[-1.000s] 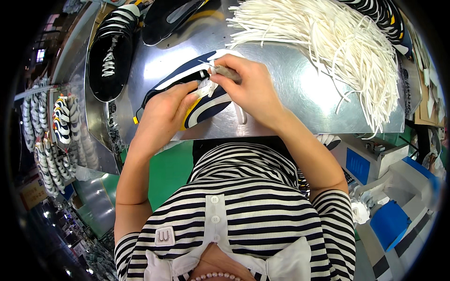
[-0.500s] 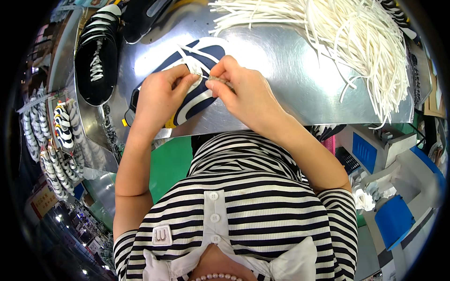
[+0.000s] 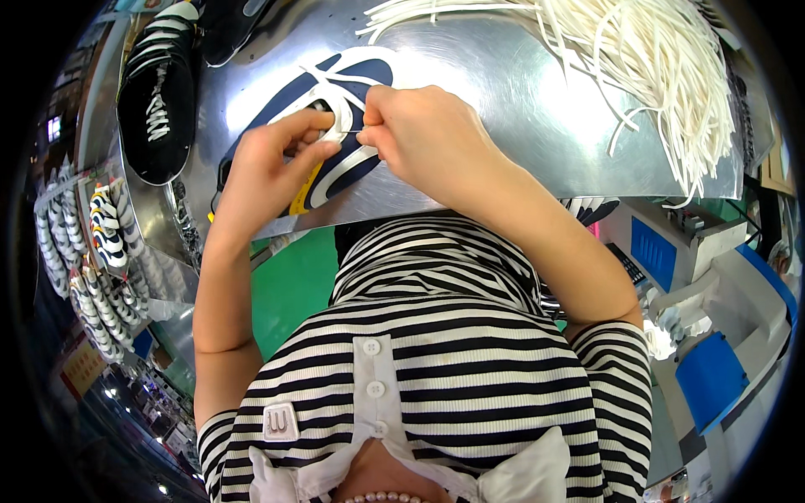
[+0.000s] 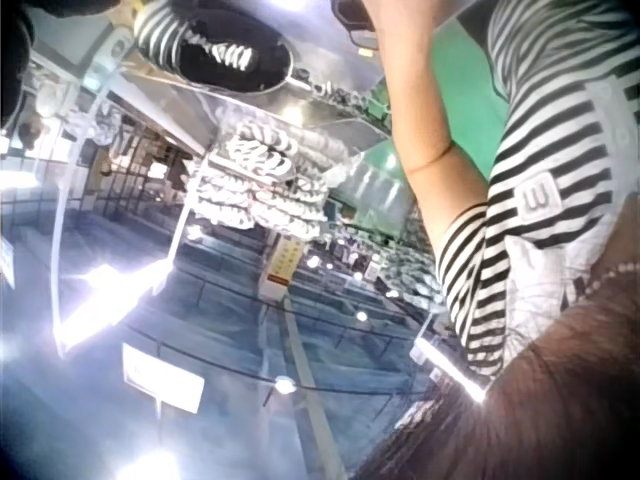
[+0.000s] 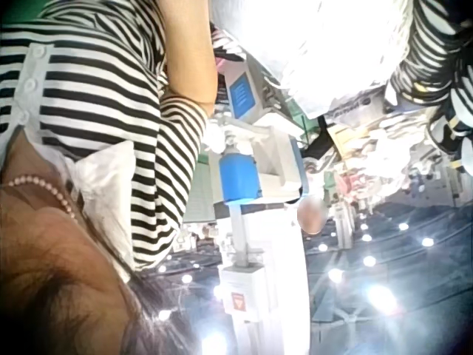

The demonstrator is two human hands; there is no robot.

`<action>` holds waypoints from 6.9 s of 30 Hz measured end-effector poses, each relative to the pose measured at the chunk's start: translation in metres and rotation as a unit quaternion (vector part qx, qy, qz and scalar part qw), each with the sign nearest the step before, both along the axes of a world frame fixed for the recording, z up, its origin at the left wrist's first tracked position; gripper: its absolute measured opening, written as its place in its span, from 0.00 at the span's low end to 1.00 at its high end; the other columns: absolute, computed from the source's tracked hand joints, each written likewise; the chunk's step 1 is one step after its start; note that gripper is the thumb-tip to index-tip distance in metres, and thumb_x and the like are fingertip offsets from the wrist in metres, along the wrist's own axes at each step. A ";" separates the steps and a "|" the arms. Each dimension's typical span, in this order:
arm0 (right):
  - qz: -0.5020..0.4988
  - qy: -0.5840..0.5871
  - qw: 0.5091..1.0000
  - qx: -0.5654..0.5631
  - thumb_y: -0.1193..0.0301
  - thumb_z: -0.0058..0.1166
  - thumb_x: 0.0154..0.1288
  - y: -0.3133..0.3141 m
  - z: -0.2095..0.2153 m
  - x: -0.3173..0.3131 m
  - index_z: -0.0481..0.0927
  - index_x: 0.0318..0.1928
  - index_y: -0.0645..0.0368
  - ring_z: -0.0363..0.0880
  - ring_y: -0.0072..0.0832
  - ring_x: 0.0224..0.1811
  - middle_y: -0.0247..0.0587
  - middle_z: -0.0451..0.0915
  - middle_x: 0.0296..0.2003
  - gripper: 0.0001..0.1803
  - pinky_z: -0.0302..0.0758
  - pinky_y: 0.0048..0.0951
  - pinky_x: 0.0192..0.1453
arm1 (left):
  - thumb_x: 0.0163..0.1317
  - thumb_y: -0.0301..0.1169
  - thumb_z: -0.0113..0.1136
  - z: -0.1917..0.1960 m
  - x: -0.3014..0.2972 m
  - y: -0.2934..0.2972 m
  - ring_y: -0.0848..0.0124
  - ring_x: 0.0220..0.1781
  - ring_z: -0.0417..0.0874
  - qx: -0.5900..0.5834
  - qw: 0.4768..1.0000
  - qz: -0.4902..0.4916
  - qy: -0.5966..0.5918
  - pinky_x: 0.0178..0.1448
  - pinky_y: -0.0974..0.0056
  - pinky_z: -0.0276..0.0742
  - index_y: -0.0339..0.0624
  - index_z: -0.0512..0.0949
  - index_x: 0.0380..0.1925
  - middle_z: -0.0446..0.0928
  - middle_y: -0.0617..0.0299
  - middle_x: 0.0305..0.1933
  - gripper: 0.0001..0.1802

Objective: The person laces a blue and white sneaker with a white shoelace by hand. They thread the lace through the eyelets, pull it tight, and arrange the loops on the shoe's tongue. The person repeats this process for multiple shoes on a metal workbench.

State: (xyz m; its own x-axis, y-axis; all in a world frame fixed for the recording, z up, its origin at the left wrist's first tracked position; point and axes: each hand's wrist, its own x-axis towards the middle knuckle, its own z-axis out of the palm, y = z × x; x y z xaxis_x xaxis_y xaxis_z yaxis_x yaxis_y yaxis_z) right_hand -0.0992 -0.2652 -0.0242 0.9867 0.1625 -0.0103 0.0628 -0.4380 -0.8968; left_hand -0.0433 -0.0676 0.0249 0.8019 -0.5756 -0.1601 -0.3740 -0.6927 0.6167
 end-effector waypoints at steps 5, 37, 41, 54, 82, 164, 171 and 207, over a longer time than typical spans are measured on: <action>-0.018 -0.040 0.990 -0.136 0.74 0.56 0.61 0.029 0.003 -0.004 0.75 0.41 0.68 0.83 0.48 0.29 0.50 0.82 0.24 0.10 0.78 0.44 0.35 | 0.55 0.24 0.65 0.000 -0.027 -0.009 0.51 0.32 0.82 0.005 0.991 -0.057 -0.118 0.35 0.53 0.76 0.37 0.79 0.42 0.81 0.51 0.32 0.13; -0.228 0.121 0.940 0.221 0.72 0.67 0.62 0.009 0.008 0.007 0.71 0.40 0.58 0.73 0.18 0.35 0.35 0.77 0.35 0.15 0.73 0.21 0.38 | 0.58 0.34 0.60 -0.030 0.009 0.031 0.53 0.35 0.85 -0.098 0.989 0.103 -0.028 0.42 0.55 0.79 0.41 0.85 0.30 0.84 0.51 0.31 0.09; -0.208 0.168 0.946 0.184 0.70 0.67 0.63 0.006 0.004 0.004 0.71 0.40 0.59 0.75 0.19 0.35 0.37 0.77 0.35 0.15 0.74 0.23 0.37 | 0.59 0.32 0.65 -0.040 0.004 0.035 0.64 0.36 0.85 -0.201 0.974 0.052 0.095 0.45 0.63 0.79 0.37 0.86 0.35 0.85 0.56 0.35 0.10; -0.179 0.148 0.954 0.192 0.64 0.68 0.61 -0.003 -0.015 -0.004 0.73 0.41 0.62 0.72 0.20 0.38 0.35 0.76 0.35 0.18 0.71 0.22 0.42 | 0.66 0.31 0.62 -0.023 -0.001 0.029 0.72 0.39 0.82 -0.074 0.983 0.039 0.161 0.47 0.66 0.78 0.35 0.82 0.40 0.84 0.58 0.38 0.10; -0.205 -0.056 0.972 0.100 0.72 0.59 0.67 -0.045 0.031 -0.009 0.81 0.44 0.60 0.78 0.29 0.40 0.39 0.79 0.38 0.08 0.72 0.26 0.46 | 0.55 0.21 0.66 0.048 0.025 -0.001 0.53 0.52 0.76 -0.169 0.923 -0.056 -0.341 0.53 0.56 0.74 0.37 0.79 0.31 0.79 0.54 0.54 0.05; -0.220 -0.083 0.958 -0.163 0.66 0.48 0.73 0.012 -0.015 0.018 0.76 0.48 0.62 0.84 0.47 0.35 0.49 0.85 0.38 0.13 0.80 0.44 0.39 | 0.42 0.13 0.65 0.088 -0.026 0.085 0.81 0.29 0.72 -0.762 0.442 0.138 0.453 0.34 0.75 0.70 0.36 0.69 0.46 0.71 0.69 0.31 0.28; -0.233 -0.091 0.962 -0.111 0.65 0.50 0.73 0.009 -0.020 0.024 0.76 0.49 0.58 0.85 0.45 0.36 0.46 0.85 0.36 0.12 0.79 0.43 0.40 | 0.53 0.22 0.69 0.030 -0.062 0.043 0.66 0.49 0.77 -0.248 0.966 0.066 -0.001 0.54 0.61 0.70 0.41 0.81 0.39 0.79 0.61 0.44 0.12; -0.183 0.084 0.976 0.078 0.68 0.66 0.63 0.027 -0.004 -0.050 0.84 0.38 0.63 0.74 0.14 0.22 0.33 0.83 0.24 0.10 0.70 0.19 0.26 | 0.64 0.26 0.62 -0.020 -0.050 0.001 0.53 0.31 0.81 -0.171 0.974 0.076 -0.128 0.37 0.56 0.75 0.36 0.79 0.34 0.80 0.52 0.31 0.05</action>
State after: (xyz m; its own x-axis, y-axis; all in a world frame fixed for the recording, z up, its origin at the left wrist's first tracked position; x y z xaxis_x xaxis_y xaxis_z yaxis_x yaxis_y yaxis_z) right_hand -0.1496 -0.2384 -0.0281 0.9655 -0.1876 -0.1806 -0.2262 -0.2610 -0.9384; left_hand -0.0933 -0.0669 0.0047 0.8701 -0.4324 0.2367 -0.4556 -0.5223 0.7208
